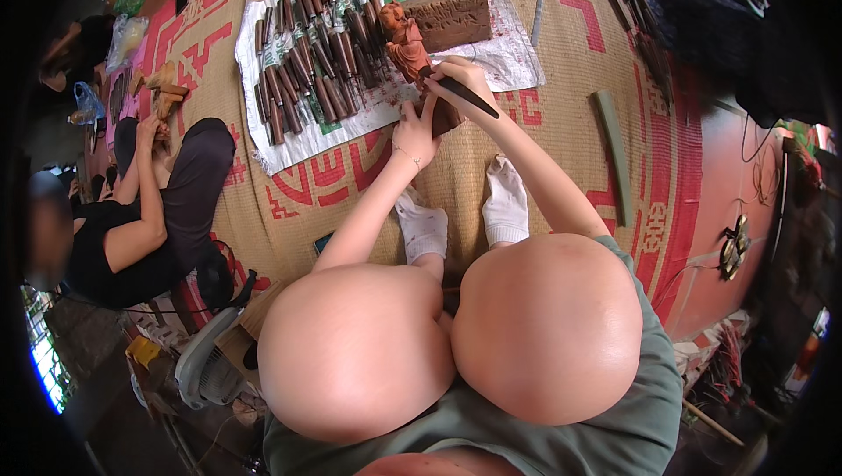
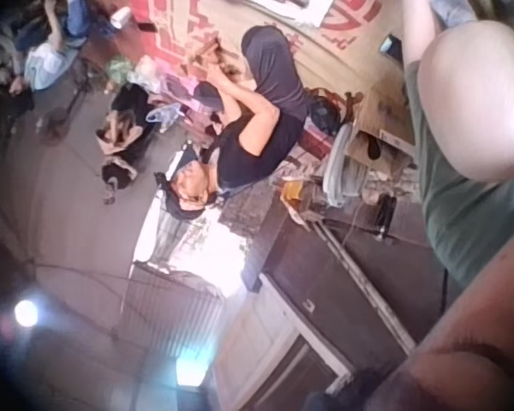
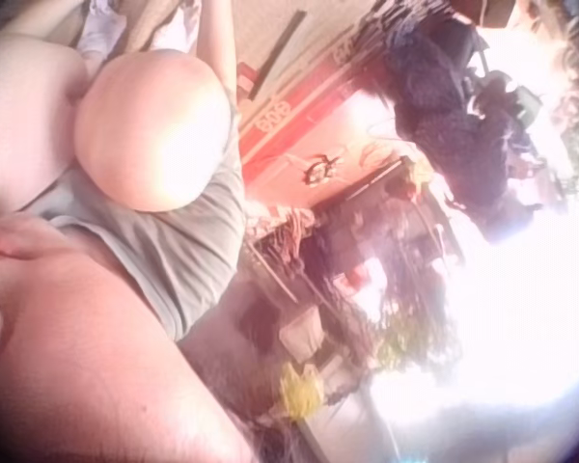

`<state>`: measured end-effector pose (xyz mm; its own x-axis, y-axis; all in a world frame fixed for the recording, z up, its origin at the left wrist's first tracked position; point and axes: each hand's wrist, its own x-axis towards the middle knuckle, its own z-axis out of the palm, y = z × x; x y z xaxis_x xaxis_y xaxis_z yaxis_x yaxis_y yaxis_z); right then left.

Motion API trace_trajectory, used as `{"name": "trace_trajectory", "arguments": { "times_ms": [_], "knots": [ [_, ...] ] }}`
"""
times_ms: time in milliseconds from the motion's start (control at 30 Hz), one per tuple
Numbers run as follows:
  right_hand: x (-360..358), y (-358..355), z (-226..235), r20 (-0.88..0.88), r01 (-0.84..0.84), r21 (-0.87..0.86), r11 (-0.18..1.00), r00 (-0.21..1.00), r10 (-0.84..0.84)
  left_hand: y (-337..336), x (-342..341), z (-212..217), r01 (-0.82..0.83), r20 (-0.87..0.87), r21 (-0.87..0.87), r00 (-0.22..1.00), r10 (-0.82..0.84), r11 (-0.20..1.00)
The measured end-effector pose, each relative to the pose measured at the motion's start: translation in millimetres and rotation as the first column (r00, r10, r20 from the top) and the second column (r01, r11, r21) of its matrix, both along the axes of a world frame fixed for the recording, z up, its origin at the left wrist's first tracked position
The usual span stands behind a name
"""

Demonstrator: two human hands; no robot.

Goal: The person carves a small wooden figurine using a chisel while seated on a mat. They hold the figurine in one hand and use the chisel to shape details, occasionally rotating the piece to access different sides.

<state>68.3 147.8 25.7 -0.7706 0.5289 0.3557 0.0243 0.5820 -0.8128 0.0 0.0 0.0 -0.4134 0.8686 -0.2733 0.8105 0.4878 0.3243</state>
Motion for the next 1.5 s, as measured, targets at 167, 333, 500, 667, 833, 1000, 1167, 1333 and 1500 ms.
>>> {"name": "trace_trajectory", "arguments": {
  "times_ms": [167,333,500,667,833,1000,1167,1333,1500],
  "knots": [
    [4.3,-1.5,-15.5,-0.011,-0.044,0.018,0.999,0.999,0.045,-1.6,-1.0,-7.8,-0.011,-0.031,0.006,0.999,0.011,1.000],
    [0.1,2.1,7.9,0.025,0.037,-0.054,0.998,0.999,-0.036,0.9,-0.2,-7.9,0.013,-0.075,0.025,0.997,-0.011,1.000],
    [5.7,8.6,1.7,0.070,-0.045,-0.042,0.998,0.996,0.048,3.8,1.7,-1.7,-0.004,-0.049,-0.013,0.999,0.003,1.000],
    [-3.1,4.9,2.3,-0.011,-0.037,-0.032,0.999,0.999,0.036,-2.5,7.8,-17.2,-0.036,-0.079,0.077,0.996,0.042,0.996],
    [6.2,3.6,-5.7,0.027,-0.050,-0.071,0.996,0.998,0.052,0.1,-2.0,-15.1,0.063,-0.126,0.015,0.990,-0.061,0.998],
    [9.5,-0.7,-7.5,0.003,-0.010,-0.075,0.997,1.000,0.011,-2.2,2.4,-24.3,0.062,-0.131,0.023,0.990,-0.058,0.998],
    [1.4,-2.0,-3.0,-0.062,-0.029,-0.070,0.997,0.998,0.024,-2.0,2.2,-22.3,0.057,-0.174,0.036,0.983,-0.050,0.998],
    [8.0,-1.7,-6.2,-0.016,-0.050,-0.088,0.995,0.999,0.049,1.5,3.7,-17.7,0.020,-0.072,0.004,0.997,-0.020,1.000],
    [0.1,1.2,-0.8,-0.057,-0.034,-0.011,0.999,0.998,0.033,-0.9,2.2,-31.5,0.024,-0.136,0.057,0.991,-0.016,0.998]
  ]
}}
